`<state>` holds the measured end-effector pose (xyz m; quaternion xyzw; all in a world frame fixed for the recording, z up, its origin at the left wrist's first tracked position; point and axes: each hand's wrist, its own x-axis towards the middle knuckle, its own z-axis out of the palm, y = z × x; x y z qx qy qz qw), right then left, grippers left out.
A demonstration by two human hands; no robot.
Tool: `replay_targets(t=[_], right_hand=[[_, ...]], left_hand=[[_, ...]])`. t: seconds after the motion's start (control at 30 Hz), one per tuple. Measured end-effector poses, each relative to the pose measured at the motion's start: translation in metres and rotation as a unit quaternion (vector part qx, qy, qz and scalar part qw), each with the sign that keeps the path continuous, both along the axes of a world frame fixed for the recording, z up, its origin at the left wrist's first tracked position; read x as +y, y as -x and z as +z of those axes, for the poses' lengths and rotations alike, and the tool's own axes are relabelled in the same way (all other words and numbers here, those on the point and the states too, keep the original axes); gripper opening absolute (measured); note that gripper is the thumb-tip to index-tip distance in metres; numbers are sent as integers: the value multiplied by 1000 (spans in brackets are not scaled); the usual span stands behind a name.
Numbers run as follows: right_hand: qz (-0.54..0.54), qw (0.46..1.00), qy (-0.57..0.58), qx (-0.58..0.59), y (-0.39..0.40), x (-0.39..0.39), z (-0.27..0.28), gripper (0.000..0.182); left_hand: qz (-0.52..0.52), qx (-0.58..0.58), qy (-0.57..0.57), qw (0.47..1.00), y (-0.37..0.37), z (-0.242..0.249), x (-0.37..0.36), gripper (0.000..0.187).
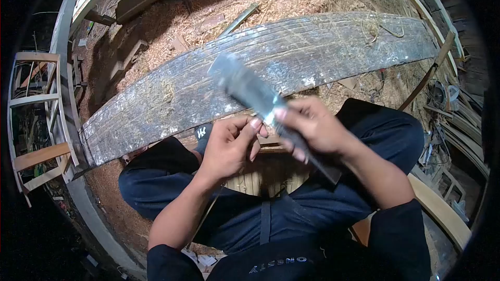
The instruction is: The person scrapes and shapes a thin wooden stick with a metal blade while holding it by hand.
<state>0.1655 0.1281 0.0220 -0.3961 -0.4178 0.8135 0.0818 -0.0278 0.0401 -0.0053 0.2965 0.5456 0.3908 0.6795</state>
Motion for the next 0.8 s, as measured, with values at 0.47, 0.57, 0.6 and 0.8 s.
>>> replay_targets(t=[0.47, 0.57, 0.6, 0.8], right_hand=[[20, 999, 21, 13, 0, 1, 1, 32], [2, 1000, 20, 10, -1, -1, -2, 33], [20, 1000, 21, 8, 0, -4, -1, 33], [14, 1000, 6, 3, -3, -1, -2, 32]], left_hand=[[14, -25, -14, 999, -2, 0, 0, 27], [6, -25, -11, 1000, -3, 4, 4, 27], [-5, -19, 6, 1000, -1, 2, 2, 28], [-4, -15, -1, 1000, -2, 5, 3, 30]])
